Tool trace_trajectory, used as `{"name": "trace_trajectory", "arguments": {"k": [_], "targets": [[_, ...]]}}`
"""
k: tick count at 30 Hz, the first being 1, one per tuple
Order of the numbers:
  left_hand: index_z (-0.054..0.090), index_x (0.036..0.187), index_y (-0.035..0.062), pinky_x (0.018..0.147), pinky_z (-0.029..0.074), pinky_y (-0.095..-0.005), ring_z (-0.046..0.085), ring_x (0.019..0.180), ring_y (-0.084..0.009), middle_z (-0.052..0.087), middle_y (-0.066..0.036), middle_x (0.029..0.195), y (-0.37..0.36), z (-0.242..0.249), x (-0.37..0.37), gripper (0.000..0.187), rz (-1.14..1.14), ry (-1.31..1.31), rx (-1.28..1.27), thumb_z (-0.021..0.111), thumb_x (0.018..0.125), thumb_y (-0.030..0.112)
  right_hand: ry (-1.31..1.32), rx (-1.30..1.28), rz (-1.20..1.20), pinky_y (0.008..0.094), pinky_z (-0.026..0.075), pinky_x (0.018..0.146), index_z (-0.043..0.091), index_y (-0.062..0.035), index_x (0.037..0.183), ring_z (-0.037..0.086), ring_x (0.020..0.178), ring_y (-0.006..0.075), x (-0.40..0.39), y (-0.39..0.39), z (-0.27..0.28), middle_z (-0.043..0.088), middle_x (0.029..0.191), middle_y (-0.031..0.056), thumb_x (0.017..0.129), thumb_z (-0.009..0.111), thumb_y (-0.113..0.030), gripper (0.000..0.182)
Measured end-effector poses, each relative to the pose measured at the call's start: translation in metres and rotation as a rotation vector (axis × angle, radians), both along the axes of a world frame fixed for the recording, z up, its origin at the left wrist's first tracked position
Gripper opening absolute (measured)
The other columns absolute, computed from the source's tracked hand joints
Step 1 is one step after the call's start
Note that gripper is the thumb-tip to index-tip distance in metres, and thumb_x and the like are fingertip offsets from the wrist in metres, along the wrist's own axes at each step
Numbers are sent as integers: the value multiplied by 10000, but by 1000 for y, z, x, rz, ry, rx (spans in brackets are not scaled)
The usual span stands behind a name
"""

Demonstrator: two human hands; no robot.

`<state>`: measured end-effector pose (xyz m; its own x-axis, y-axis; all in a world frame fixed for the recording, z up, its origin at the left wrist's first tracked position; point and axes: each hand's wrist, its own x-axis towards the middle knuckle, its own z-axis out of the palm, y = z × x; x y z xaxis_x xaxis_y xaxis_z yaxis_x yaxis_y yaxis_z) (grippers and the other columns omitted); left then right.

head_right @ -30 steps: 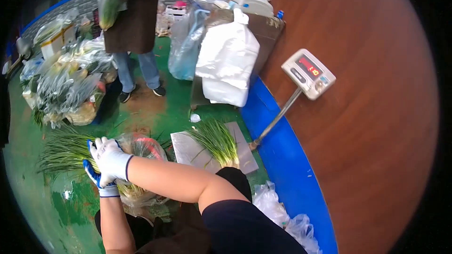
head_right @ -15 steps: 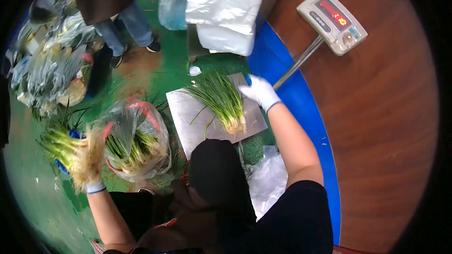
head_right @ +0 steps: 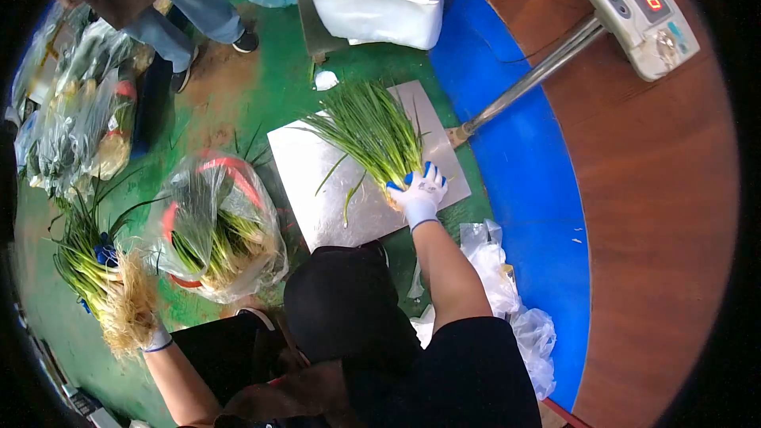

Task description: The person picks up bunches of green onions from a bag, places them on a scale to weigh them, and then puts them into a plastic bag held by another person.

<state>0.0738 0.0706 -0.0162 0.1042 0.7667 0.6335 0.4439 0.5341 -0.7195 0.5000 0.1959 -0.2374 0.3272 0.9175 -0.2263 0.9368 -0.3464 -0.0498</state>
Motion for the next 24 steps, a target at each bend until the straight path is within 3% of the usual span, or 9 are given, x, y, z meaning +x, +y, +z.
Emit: {"name": "trace_trajectory", "arguments": {"k": [3, 10, 11, 14, 16, 17, 20, 22, 24], "targets": [[494, 1207, -100, 928, 464, -405, 566, 1078, -337, 553, -231, 1192, 5, 0, 5, 572, 11, 42, -9, 462, 920, 394, -118, -7, 335, 535, 61, 1098, 628, -203, 1120, 177, 1372, 305, -18, -17, 4, 256, 1470, 156, 708, 605, -610, 580], [524, 1169, -105, 906, 481, -399, 585, 1047, -334, 573, -228, 1158, 10, 11, 9, 518, 41, 124, -4, 467, 923, 347, -346, -237, 179, 573, 25, 1091, 532, -172, 1263, 132, 1396, 292, -35, -13, -25, 206, 1504, 122, 775, 529, -613, 658], [528, 1164, -106, 902, 483, -398, 588, 1042, -333, 576, -228, 1153, 10, 13, 10, 510, 46, 138, 5, 468, 924, 340, -284, -106, 113, 524, 62, 1110, 624, -165, 1146, 195, 1374, 299, -33, -14, -30, 241, 1486, 148, 734, 603, -567, 577], [541, 1148, -108, 893, 491, -396, 596, 1029, -332, 585, -227, 1138, 7, 22, 6, 488, 66, 162, 7, 470, 926, 320, -66, -97, -83, 491, 124, 1112, 642, -197, 1109, 220, 1364, 284, -28, -7, -9, 264, 1476, 147, 723, 639, -515, 501], [549, 1137, -110, 887, 496, -394, 602, 1020, -331, 591, -226, 1129, 6, 27, 4, 473, 86, 177, 18, 472, 927, 307, 72, 16, -172, 387, 283, 1069, 687, -174, 1002, 324, 1313, 290, -20, -5, 3, 338, 1436, 146, 689, 712, -398, 386], [553, 1132, -111, 883, 498, -393, 604, 1016, -330, 594, -225, 1124, 3, 28, 4, 466, 91, 185, 21, 473, 927, 300, 539, -2, -271, 394, 302, 1056, 622, -205, 1113, 340, 1303, 290, 11, -1, -33, 290, 1460, 137, 698, 699, -433, 479], [566, 1116, -113, 874, 505, -391, 613, 1003, -329, 603, -224, 1109, 0, 34, 5, 445, 101, 198, 35, 475, 929, 280, 688, -61, -244, 385, 408, 960, 507, -242, 1267, 503, 1154, 276, 22, 0, -17, 420, 1370, 151, 720, 677, -458, 612], [575, 1105, -114, 868, 510, -389, 618, 994, -328, 609, -223, 1100, -1, 38, 10, 431, 97, 205, 44, 476, 930, 267, -130, 50, 199, 386, 406, 949, 615, -149, 1146, 552, 1063, 308, 9, -13, -11, 562, 1208, 184, 708, 704, -373, 500], [583, 1095, -116, 861, 515, -387, 624, 985, -327, 615, -223, 1090, 0, 44, 17, 418, 80, 220, 58, 478, 931, 254, -64, 117, 356, 383, 414, 937, 636, -143, 1104, 558, 1049, 299, 8, -17, -4, 595, 1150, 150, 713, 695, -385, 463]]}}
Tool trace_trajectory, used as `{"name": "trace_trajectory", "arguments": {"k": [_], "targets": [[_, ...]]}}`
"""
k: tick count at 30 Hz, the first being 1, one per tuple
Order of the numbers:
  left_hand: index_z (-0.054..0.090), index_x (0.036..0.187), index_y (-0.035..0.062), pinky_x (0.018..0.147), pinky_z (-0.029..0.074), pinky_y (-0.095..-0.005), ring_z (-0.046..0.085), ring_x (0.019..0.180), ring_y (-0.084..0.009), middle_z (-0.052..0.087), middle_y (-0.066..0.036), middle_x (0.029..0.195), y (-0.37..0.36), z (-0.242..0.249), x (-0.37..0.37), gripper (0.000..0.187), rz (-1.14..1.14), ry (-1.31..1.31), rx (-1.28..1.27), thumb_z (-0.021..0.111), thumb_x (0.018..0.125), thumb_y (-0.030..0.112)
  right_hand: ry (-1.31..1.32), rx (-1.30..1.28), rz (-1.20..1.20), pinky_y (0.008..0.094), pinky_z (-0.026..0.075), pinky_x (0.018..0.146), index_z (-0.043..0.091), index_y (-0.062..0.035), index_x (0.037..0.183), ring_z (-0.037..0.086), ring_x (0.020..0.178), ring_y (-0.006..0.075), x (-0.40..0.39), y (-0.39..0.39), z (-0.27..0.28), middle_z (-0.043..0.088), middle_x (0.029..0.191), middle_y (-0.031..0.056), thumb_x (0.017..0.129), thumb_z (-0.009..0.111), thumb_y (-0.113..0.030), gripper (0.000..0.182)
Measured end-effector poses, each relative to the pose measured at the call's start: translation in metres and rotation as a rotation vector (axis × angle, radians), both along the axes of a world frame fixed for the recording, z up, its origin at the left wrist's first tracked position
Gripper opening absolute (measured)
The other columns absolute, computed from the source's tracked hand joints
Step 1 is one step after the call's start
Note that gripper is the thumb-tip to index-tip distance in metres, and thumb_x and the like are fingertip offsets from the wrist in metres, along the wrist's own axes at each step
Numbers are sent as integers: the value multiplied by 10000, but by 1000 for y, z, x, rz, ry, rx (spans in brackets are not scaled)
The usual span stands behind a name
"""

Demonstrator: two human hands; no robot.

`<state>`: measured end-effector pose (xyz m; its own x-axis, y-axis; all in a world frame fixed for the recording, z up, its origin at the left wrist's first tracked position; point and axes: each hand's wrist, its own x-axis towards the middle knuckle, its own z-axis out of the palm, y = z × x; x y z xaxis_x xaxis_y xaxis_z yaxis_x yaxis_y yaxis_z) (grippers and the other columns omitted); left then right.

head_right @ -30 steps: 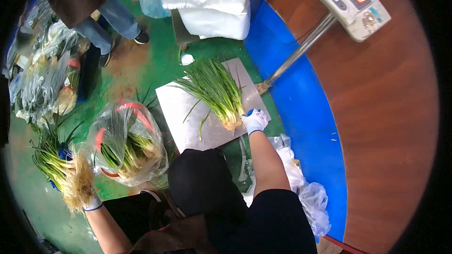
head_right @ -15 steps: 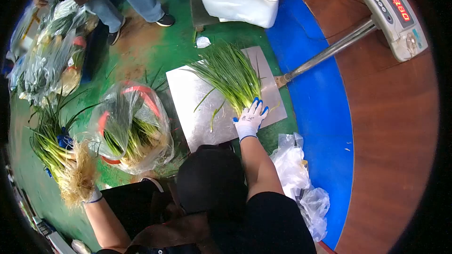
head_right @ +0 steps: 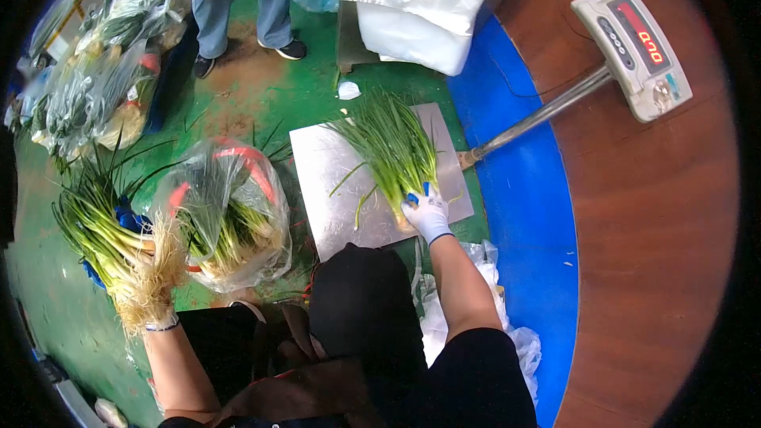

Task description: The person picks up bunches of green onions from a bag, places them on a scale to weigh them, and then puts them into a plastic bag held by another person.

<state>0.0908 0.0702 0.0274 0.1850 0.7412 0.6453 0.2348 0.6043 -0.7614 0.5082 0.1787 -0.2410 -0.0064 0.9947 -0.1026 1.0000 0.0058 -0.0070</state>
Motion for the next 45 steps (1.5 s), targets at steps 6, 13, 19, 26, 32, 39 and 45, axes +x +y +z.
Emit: {"name": "trace_trajectory", "arguments": {"k": [6, 13, 19, 26, 32, 39, 45], "targets": [[453, 1270, -93, 994, 426, -406, 513, 1173, -337, 498, -209, 1288, -18, -17, -9, 456, 46, -23, 34, 454, 930, 211, 116, -115, -741, 417, 390, 980, 530, -223, 1263, 436, 1227, 275, 36, 16, -13, 434, 1360, 103, 712, 661, -506, 634], [341, 1314, -139, 1004, 398, -452, 445, 1214, -412, 411, -286, 1331, -29, -25, -33, 706, -32, -547, -147, 496, 905, 415, -14, -284, -605, 399, 401, 977, 604, -141, 1166, 479, 1195, 274, 55, 46, -38, 498, 1296, 119, 728, 612, -533, 588], [281, 1355, -116, 1057, 315, -476, 361, 1278, -421, 347, -281, 1382, -4, -42, -41, 858, -216, -521, -94, 494, 850, 544, 145, -261, -388, 379, 432, 939, 597, -111, 1133, 548, 1109, 269, 73, 64, 4, 540, 1231, 140, 718, 668, -485, 563], [358, 1291, -156, 1001, 404, -448, 470, 1196, -395, 426, -292, 1313, 13, -31, -3, 704, -132, -506, -131, 430, 920, 438, 54, -438, -431, 393, 447, 926, 536, -130, 1206, 561, 1109, 269, 51, 61, -44, 573, 1203, 152, 745, 638, -483, 590], [409, 1240, -179, 982, 430, -444, 501, 1165, -391, 457, -299, 1278, 9, -39, -15, 671, -25, 170, -182, 408, 940, 421, 1333, -416, -569, 290, 424, 543, 662, -49, 892, 524, 542, 142, 114, 71, -49, 640, 737, 77, 806, 619, -283, 254], [467, 1177, -189, 910, 486, -445, 568, 1070, -403, 533, -303, 1179, 14, -32, 1, 607, -159, -268, -134, 510, 914, 356, 1265, -349, -689, 297, 515, 560, 630, -10, 941, 597, 581, 163, 121, 63, -12, 636, 721, 64, 779, 656, -61, 171], [519, 1125, -187, 893, 492, -447, 578, 1046, -400, 556, -301, 1146, 11, -28, 8, 581, -110, -151, -80, 351, 959, 344, 1503, -129, -538, 274, 510, 609, 596, -11, 1084, 604, 695, 133, 79, 58, 75, 635, 820, 62, 827, 617, -83, 268]]}}
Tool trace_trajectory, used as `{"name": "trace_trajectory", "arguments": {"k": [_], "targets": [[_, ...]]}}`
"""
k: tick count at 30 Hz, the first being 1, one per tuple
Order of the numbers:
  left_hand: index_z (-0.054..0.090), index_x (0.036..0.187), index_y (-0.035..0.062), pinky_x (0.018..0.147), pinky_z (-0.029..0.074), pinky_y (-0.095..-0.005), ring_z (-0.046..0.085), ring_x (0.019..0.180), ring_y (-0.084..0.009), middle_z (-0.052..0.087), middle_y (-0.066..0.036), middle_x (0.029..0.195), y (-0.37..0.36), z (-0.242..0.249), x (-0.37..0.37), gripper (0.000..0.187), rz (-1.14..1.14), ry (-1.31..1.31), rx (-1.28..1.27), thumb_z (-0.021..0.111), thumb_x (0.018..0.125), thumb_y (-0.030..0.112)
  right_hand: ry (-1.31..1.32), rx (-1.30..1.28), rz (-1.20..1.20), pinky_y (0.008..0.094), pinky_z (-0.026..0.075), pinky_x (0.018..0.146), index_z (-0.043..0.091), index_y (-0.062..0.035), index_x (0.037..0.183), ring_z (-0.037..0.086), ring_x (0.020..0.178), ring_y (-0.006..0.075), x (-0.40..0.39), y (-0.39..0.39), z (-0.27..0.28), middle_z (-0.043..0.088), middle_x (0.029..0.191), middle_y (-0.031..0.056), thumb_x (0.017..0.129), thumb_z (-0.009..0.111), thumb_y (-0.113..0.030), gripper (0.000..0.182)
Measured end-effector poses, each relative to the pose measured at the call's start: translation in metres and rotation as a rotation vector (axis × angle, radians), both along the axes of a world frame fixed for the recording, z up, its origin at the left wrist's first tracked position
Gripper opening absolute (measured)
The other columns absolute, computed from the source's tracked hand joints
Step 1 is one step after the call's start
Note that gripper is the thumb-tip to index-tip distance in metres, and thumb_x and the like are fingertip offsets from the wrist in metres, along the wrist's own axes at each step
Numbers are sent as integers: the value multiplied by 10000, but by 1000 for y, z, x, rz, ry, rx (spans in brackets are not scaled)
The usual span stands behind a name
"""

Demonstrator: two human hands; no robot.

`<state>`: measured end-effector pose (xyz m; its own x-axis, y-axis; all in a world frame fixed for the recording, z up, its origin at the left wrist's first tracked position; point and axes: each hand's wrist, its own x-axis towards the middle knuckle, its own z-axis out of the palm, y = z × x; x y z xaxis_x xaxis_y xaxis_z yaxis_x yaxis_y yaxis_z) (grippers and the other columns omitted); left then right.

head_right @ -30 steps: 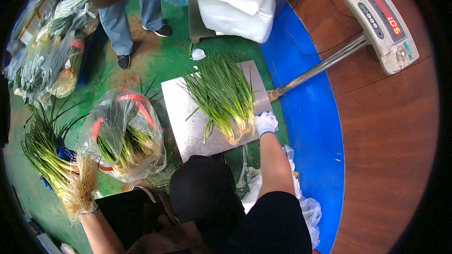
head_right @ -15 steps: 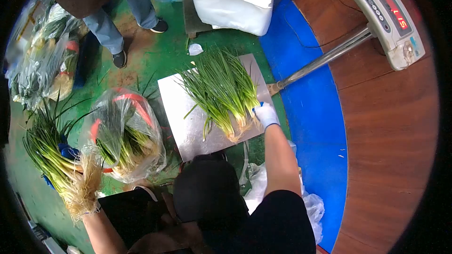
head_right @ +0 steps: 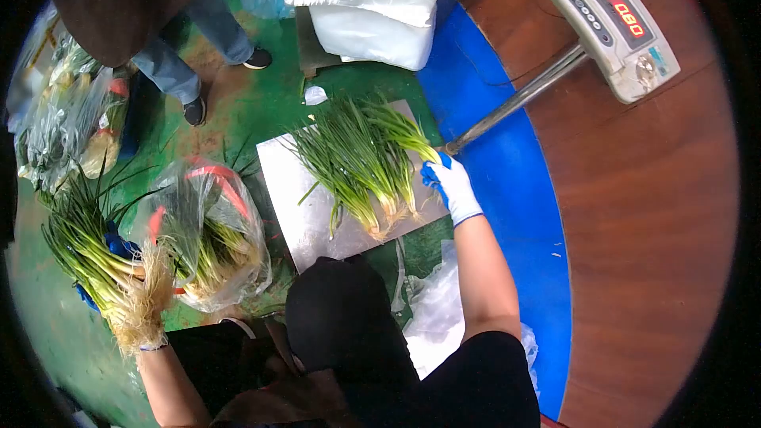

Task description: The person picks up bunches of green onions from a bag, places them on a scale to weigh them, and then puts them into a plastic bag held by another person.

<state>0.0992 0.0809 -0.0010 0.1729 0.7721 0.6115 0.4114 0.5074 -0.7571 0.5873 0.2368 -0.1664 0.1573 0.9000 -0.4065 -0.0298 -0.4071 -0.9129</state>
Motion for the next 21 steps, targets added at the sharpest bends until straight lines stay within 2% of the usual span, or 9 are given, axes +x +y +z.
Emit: {"name": "trace_trajectory", "arguments": {"k": [3, 5, 7, 9, 11, 13, 15, 18, 21], "targets": [[551, 1093, -169, 874, 505, -437, 614, 991, -367, 598, -275, 1089, -1, 12, 12, 616, -4, -78, -16, 425, 940, 414, -977, 443, 225, 348, 497, 620, 542, -48, 1182, 624, 679, 248, -42, -15, 16, 652, 870, 156, 818, 612, -186, 396], [570, 1078, -150, 861, 509, -439, 638, 948, -336, 628, -246, 1039, 7, 20, 23, 698, -74, -43, 139, 490, 893, 519, -1469, 234, 440, 406, 490, 745, 424, -90, 1320, 628, 874, 310, -63, -29, -21, 619, 1068, 192, 838, 556, -340, 559], [590, 1058, -132, 832, 519, -428, 650, 921, -322, 648, -223, 997, 4, 18, 13, 775, -50, 22, 125, 486, 855, 609, -1493, -145, 822, 424, 441, 878, 297, -116, 1407, 561, 1068, 306, -87, -44, -41, 556, 1207, 171, 838, 484, -484, 704], [488, 1250, 18, 946, 415, -440, 528, 1121, -307, 546, -165, 1214, 5, 6, 2, 670, -183, -198, 206, 518, 849, 554, -1485, 118, 686, 390, 407, 953, 412, -96, 1343, 528, 1116, 291, -85, -69, -87, 555, 1189, 173, 784, 522, -555, 731], [438, 1346, 93, 1003, 363, -447, 467, 1220, -300, 494, -136, 1322, 0, -10, -20, 669, -245, -305, 241, 533, 846, 526, -1257, -12, 592, 384, 414, 953, 461, -102, 1304, 534, 1118, 274, -64, -52, -104, 561, 1185, 156, 776, 544, -566, 708], [412, 1356, 71, 1009, 355, -447, 451, 1229, -317, 461, -157, 1343, -9, -20, -37, 703, -166, -475, 123, 518, 837, 533, -1108, -367, 81, 371, 408, 972, 519, -145, 1248, 533, 1130, 247, -37, -41, -114, 555, 1210, 132, 764, 583, -553, 636], [364, 1371, 19, 1026, 339, -451, 409, 1256, -357, 403, -204, 1374, -17, -22, -37, 862, 39, -626, -44, 526, 778, 623, -1181, -483, 133, 377, 414, 963, 532, -144, 1224, 541, 1112, 258, -26, -39, -114, 563, 1194, 131, 755, 604, -541, 619], [422, 1356, 80, 1005, 358, -446, 471, 1211, -311, 474, -149, 1337, -9, -40, -36, 563, -91, -395, 147, 496, 895, 394, -1374, -615, 261, 388, 425, 949, 550, -131, 1191, 556, 1083, 279, -30, -26, -103, 581, 1151, 129, 744, 631, -520, 598], [403, 1356, 43, 1014, 353, -446, 453, 1226, -330, 459, -172, 1342, -16, -54, -40, 617, 444, -202, -134, 488, 890, 439, -1535, -569, 372, 397, 448, 918, 568, -92, 1138, 571, 1047, 324, -19, -18, -118, 596, 1087, 138, 743, 642, -483, 561]]}}
